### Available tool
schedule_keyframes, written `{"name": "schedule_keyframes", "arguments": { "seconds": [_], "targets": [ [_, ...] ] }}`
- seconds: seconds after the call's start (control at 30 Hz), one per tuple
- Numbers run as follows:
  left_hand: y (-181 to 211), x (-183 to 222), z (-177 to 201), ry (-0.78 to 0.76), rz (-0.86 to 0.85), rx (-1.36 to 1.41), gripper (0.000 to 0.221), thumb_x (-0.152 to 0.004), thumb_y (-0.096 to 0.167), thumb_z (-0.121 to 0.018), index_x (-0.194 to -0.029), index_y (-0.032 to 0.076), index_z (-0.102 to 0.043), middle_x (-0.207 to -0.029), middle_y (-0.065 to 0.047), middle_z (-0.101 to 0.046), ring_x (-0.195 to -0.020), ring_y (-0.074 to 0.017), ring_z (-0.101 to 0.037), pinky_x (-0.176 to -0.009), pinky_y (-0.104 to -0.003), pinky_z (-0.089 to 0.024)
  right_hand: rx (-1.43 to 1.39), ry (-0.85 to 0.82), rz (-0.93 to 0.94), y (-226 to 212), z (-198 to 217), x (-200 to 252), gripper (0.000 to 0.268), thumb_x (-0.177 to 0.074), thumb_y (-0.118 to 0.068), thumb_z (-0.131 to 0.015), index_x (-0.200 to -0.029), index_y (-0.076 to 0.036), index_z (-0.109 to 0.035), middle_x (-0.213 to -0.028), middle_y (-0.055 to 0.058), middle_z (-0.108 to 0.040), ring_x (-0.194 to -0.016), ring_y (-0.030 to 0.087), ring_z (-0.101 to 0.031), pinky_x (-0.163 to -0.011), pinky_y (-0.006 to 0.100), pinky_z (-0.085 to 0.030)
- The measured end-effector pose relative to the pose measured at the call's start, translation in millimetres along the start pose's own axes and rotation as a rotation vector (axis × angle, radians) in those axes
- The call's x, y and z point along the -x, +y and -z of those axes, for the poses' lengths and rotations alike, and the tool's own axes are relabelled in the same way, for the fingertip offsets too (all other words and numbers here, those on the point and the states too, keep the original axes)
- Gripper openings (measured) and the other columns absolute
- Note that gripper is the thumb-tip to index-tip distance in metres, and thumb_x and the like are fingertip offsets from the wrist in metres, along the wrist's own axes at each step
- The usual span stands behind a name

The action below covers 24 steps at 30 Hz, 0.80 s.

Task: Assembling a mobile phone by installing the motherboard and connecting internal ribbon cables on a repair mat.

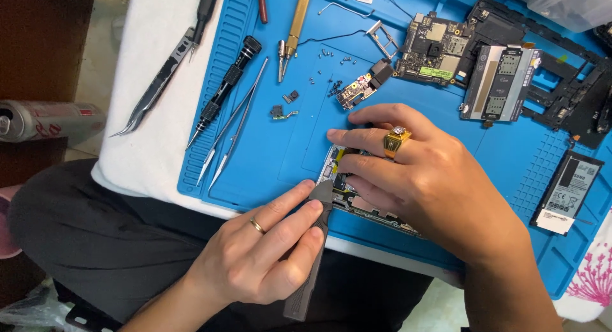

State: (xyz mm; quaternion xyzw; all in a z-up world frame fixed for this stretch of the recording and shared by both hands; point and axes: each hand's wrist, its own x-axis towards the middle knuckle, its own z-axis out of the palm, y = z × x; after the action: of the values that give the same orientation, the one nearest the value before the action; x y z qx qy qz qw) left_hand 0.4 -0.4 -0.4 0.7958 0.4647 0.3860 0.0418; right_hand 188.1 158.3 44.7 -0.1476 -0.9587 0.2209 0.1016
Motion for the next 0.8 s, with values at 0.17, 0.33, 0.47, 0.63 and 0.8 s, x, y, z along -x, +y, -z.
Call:
{"name": "schedule_keyframes", "arguments": {
  "seconds": [0.17, 0.33, 0.47, 0.63, 0.8],
  "targets": [
    [0.4, -0.6, 0.9, 0.001, 0.005, 0.002, 0.013, -0.099, 0.003, -0.071, -0.104, 0.003, -0.059, -0.113, -0.021, -0.069, -0.104, -0.0431, -0.079, -0.083, -0.044, -0.073, -0.008, 0.0, 0.01, 2.4, -0.9, 1.9, 0.009, -0.093, -0.009, -0.076, -0.101, -0.008, -0.072, -0.126, 0.006, -0.072, -0.119, 0.036, -0.061, -0.087, 0.045, -0.06],
    [-3.6, 2.5, 4.4, 0.001, 0.005, 0.023, 0.014, -0.101, 0.003, -0.07, -0.106, 0.002, -0.058, -0.114, -0.022, -0.07, -0.105, -0.0434, -0.079, -0.08, -0.042, -0.072, -0.009, 0.036, 0.013, 0.7, -2.9, 1.3, 0.007, -0.096, -0.009, -0.075, -0.102, -0.01, -0.071, -0.123, 0.005, -0.073, -0.117, 0.035, -0.063, -0.09, 0.043, -0.059],
    [-9.9, 15.3, 13.0, 0.05, 0.3, 0.425, 0.014, -0.1, 0.005, -0.064, -0.111, -0.002, -0.059, -0.117, -0.026, -0.069, -0.109, -0.044, -0.076, -0.091, -0.046, -0.068, -0.017, 0.061, 0.0, 0.4, -3.4, 1.1, 0.006, -0.094, -0.008, -0.077, -0.097, -0.007, -0.071, -0.118, 0.005, -0.075, -0.115, 0.033, -0.065, -0.087, 0.042, -0.059],
    [-29.7, -8.8, 52.2, 0.255, 0.738, 0.029, 0.06, -0.097, 0.004, -0.064, -0.141, -0.022, -0.033, -0.138, -0.044, -0.059, -0.101, -0.0355, -0.072, -0.065, -0.029, -0.054, -0.056, 0.09, -0.012, -1.5, -1.2, 0.5, 0.004, -0.095, -0.004, -0.077, -0.096, -0.003, -0.072, -0.114, 0.007, -0.076, -0.112, 0.033, -0.066, -0.081, 0.042, -0.061],
    [-72.8, -14.5, 72.5, -0.13, 0.678, -0.379, 0.044, -0.107, -0.005, -0.076, -0.145, -0.012, -0.054, -0.076, -0.006, -0.052, -0.065, -0.0276, -0.054, -0.075, -0.049, -0.046, 0.002, 0.088, -0.001, 2.3, -5.8, 1.7, 0.002, -0.1, -0.01, -0.073, -0.101, -0.009, -0.073, -0.116, 0.006, -0.074, -0.114, 0.03, -0.066, -0.071, 0.038, -0.058]
  ]
}}
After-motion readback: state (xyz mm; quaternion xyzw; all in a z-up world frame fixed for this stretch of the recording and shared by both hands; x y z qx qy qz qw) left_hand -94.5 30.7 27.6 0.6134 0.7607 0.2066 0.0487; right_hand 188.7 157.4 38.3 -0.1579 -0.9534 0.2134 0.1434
